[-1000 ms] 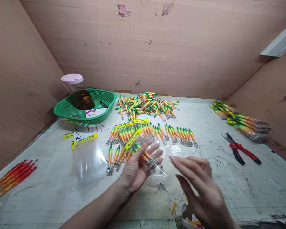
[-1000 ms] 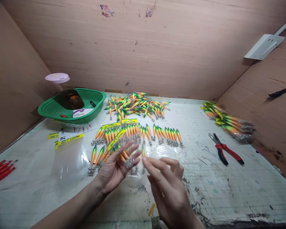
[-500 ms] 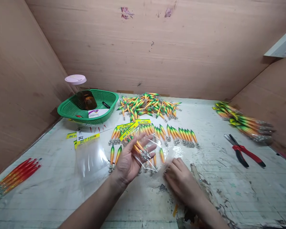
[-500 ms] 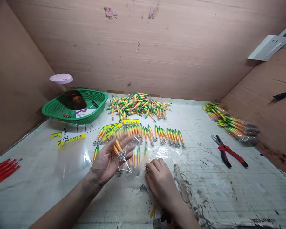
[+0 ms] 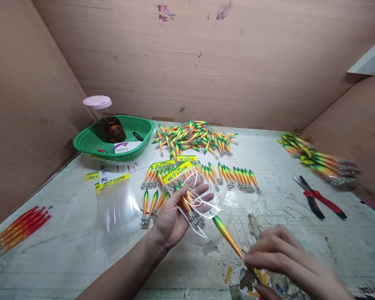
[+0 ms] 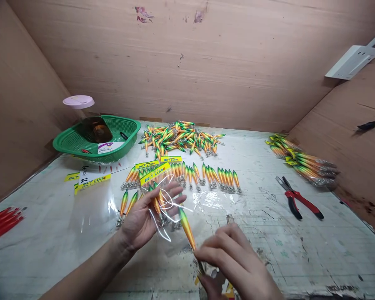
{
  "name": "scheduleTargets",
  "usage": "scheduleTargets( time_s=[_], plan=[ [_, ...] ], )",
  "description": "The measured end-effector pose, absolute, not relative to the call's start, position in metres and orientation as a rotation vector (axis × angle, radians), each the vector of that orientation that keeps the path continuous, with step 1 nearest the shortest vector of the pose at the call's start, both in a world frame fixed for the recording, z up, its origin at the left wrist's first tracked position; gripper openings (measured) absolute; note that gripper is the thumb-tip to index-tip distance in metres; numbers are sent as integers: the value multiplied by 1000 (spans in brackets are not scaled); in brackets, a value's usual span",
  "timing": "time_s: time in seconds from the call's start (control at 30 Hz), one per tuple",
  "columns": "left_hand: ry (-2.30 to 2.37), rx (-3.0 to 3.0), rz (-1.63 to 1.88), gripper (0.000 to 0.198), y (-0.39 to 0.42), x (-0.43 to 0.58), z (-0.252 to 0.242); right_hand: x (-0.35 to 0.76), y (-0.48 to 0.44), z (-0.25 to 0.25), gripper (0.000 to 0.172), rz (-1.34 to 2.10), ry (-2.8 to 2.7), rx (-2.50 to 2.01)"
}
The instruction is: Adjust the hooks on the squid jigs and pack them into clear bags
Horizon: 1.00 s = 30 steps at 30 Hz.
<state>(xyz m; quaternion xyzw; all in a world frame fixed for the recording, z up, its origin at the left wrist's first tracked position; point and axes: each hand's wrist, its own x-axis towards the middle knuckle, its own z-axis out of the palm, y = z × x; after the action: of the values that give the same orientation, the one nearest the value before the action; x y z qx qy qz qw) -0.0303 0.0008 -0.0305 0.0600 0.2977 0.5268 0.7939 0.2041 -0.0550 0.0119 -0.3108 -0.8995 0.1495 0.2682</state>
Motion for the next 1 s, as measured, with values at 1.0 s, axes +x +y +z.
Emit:
scheduleTargets(
  time_s=[1.0],
  plan=[
    [642, 92, 1079, 33, -6, -19, -35, 135, -43, -29, 34, -209, -1940, -1034]
  ],
)
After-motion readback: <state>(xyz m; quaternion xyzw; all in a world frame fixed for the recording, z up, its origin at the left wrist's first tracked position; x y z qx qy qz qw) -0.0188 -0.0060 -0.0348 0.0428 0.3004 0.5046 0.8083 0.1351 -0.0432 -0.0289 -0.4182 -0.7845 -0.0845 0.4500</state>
